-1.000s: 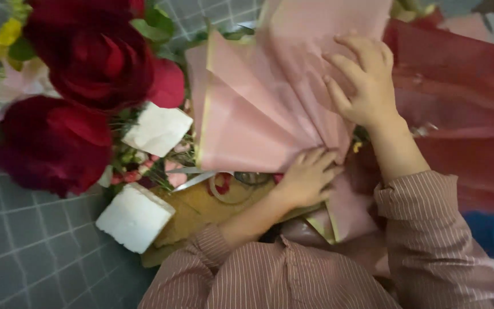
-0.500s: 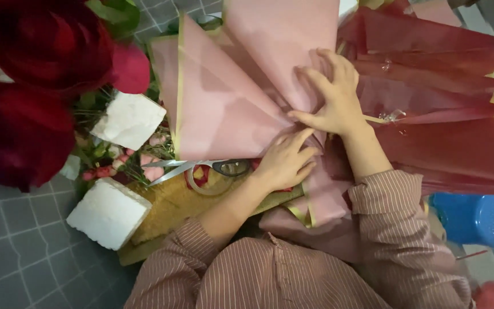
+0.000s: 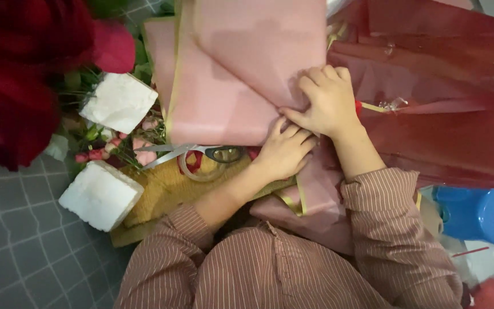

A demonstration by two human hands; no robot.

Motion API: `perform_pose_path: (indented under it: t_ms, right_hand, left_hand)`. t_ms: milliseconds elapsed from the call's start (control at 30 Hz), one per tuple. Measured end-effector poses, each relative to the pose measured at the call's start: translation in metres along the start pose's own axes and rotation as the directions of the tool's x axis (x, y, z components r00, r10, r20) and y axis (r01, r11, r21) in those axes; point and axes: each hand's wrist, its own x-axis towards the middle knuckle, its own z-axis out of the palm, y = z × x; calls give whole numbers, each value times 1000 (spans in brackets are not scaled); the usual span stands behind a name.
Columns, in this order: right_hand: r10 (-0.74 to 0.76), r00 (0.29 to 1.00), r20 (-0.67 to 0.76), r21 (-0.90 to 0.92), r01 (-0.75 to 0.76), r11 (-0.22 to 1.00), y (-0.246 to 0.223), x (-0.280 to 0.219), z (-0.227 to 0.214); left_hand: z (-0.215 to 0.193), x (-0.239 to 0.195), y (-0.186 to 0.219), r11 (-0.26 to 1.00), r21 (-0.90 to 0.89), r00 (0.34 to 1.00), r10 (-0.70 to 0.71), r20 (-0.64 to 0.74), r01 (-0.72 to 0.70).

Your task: Smoothing and folding pink wrapping paper to prepare for a flower bouquet.

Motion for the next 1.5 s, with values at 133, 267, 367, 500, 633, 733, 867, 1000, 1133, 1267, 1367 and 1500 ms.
perform_pose_path:
  t_ms: [133, 267, 367, 500, 633, 733, 867, 1000, 1133, 1267, 1367, 1500]
  right_hand:
    - [-18, 998, 57, -39, 20, 999, -10, -3, -2]
    - [12, 992, 128, -61, -4, 998, -16, -8, 0]
    - [157, 953, 258, -4, -162, 987, -19, -7, -19]
    - [417, 818, 395, -23, -445, 895, -43, 14, -66]
    - [579, 730, 363, -134, -574, 808, -68, 21, -77]
    - [652, 716, 251, -15, -670, 742, -72, 13, -89]
    - [730, 680, 68, 2, -732, 681, -63, -12, -117]
    - [653, 739, -166, 357, -572, 738, -41, -21, -135]
    - [763, 640, -89, 359, -694, 624, -6, -33, -124]
    - [775, 616, -138, 343, -704, 621, 20, -53, -110]
    - [848, 513, -135, 312, -790, 528, 27, -61, -111]
    - [478, 752, -453, 159, -460, 874, 19, -43, -126]
  left_hand:
    - [-2, 3, -1, 998, 54, 996, 21, 92, -26]
    - [14, -18, -18, 992, 35, 992, 118, 43, -119]
    - [-27, -18, -1, 988, 15, 983, 150, 107, -152]
    - [-58, -28, 17, 994, -58, 978, 101, 181, -91]
    - [-45, -36, 21, 994, -96, 969, 65, 238, -43]
    - [-41, -38, 23, 996, -75, 980, 65, 186, -52]
    - [-50, -36, 24, 994, -93, 984, 68, 168, -53]
    - [-68, -23, 24, 982, -32, 928, 184, 323, -183]
    - [-69, -21, 24, 970, -7, 910, 229, 344, -241]
    - [-76, -19, 21, 971, -65, 871, 234, 431, -229]
    - [-70, -24, 19, 973, -48, 890, 226, 395, -226]
    - [-68, -22, 20, 980, -75, 902, 200, 383, -186]
